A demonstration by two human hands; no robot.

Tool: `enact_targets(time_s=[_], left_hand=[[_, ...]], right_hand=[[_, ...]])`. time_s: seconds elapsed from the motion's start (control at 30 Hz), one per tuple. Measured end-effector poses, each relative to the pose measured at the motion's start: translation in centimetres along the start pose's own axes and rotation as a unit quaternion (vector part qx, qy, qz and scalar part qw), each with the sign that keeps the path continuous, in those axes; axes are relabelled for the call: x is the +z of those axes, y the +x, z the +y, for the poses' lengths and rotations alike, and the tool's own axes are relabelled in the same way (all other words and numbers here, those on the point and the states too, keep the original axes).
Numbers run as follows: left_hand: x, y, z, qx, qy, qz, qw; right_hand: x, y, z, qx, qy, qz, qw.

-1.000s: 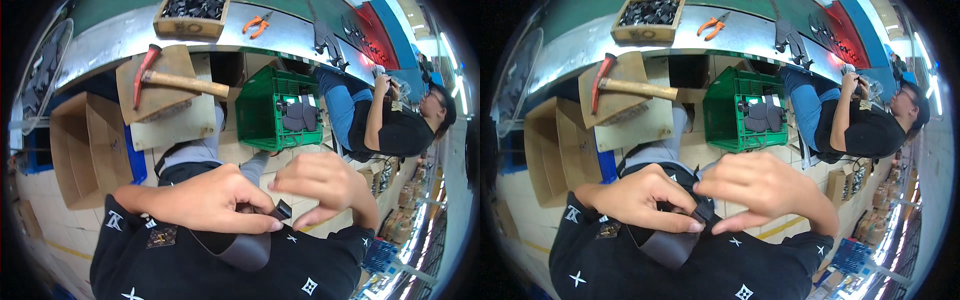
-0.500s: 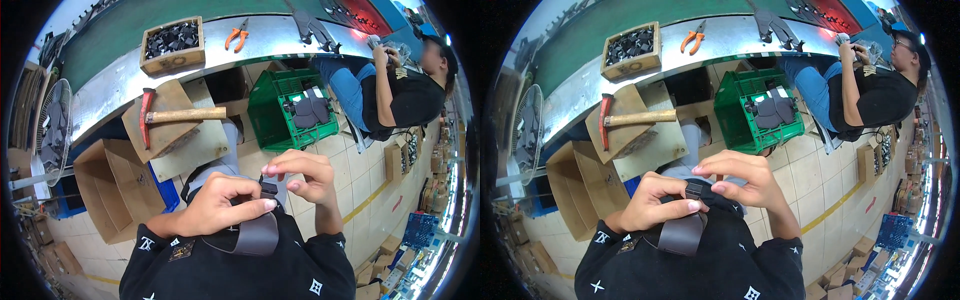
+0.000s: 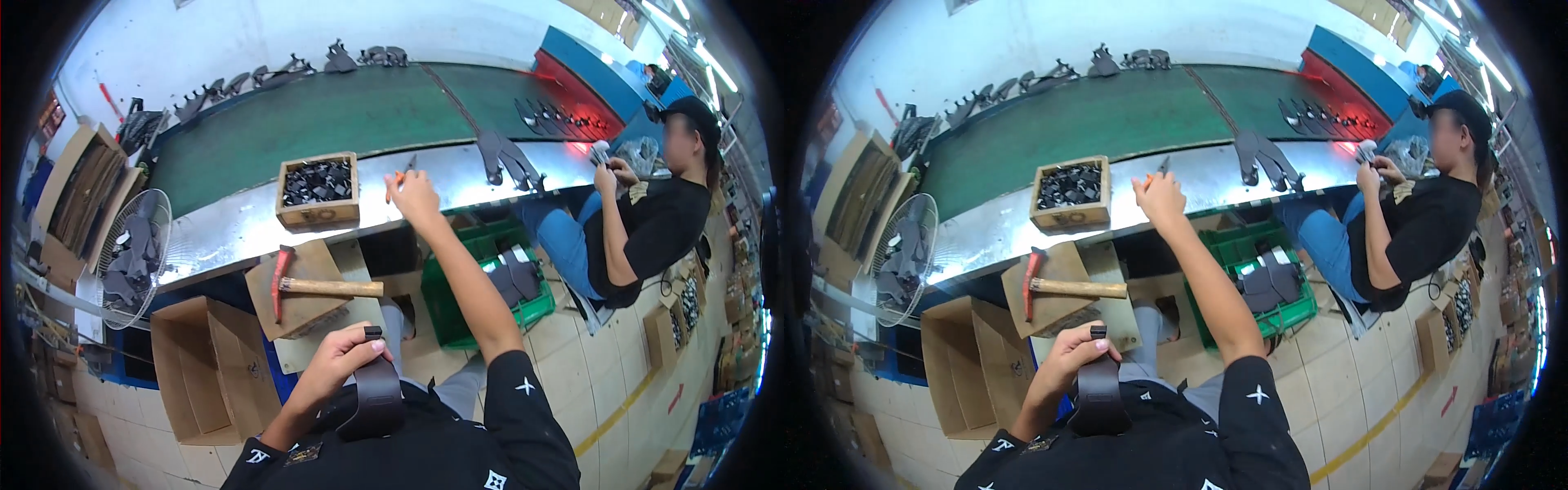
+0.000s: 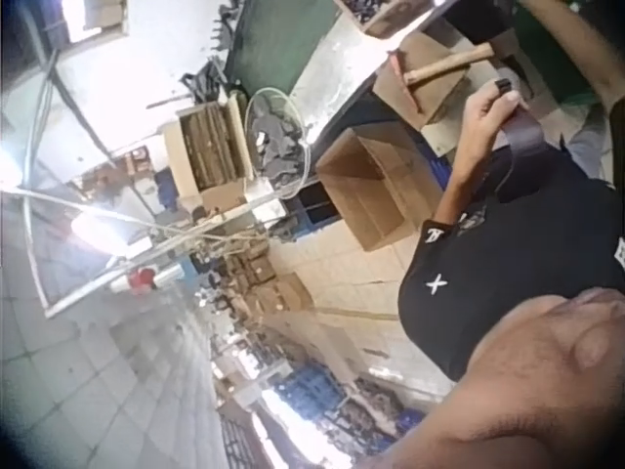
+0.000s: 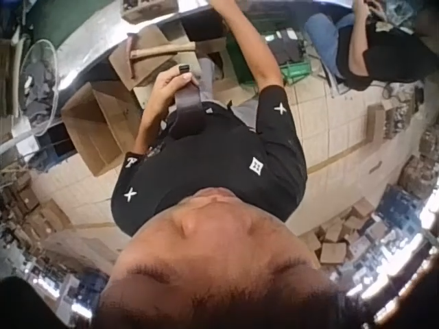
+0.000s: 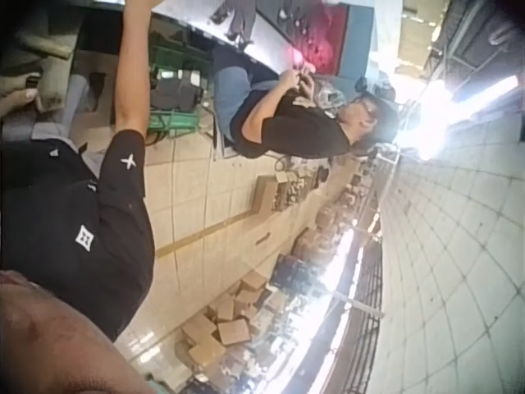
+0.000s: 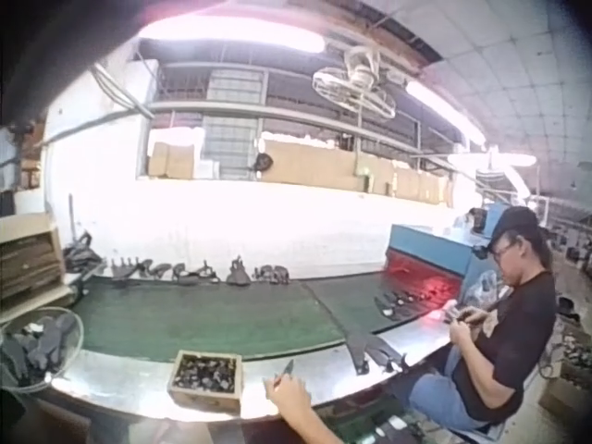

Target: Manually attaching components to shoe soles using a hammer and pliers in a factory setting.

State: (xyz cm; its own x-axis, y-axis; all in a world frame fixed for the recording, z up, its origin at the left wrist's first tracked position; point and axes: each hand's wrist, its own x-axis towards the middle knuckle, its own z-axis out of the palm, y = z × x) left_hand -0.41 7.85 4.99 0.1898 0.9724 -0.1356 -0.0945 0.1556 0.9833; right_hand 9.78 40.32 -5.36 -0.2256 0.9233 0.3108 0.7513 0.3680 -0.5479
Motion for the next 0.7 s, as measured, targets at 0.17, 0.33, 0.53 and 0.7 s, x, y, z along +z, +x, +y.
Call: enact_targets(time_s=[0.17, 0.33, 0.53, 0.7], left_hand=[[-0.2, -1.3, -0.8, -0.018, -0.022, 0.033, 0.999], [-0.6, -0.5, -2.1, -0.037, -0.075, -0.001, 0.996], [-0.1, 1.5, -3.0, -0.015, -0.162, -0.053, 0.985], [0.9, 2.8, -1.9, -0.098, -0.22, -0.161, 0.957]], right_hand=[[5.2, 2.3, 0.7, 0.034, -0.098, -0.024, 0.994], [-1.1, -0.2, 7.0, 0.117, 0.449, -0.131, 0.876], [-11.0, -14.2, 4.2, 0.037, 0.705, -0.168, 0.688], [-19.1, -20.7, 1.6, 0.094, 0.604, -0.297, 0.734]])
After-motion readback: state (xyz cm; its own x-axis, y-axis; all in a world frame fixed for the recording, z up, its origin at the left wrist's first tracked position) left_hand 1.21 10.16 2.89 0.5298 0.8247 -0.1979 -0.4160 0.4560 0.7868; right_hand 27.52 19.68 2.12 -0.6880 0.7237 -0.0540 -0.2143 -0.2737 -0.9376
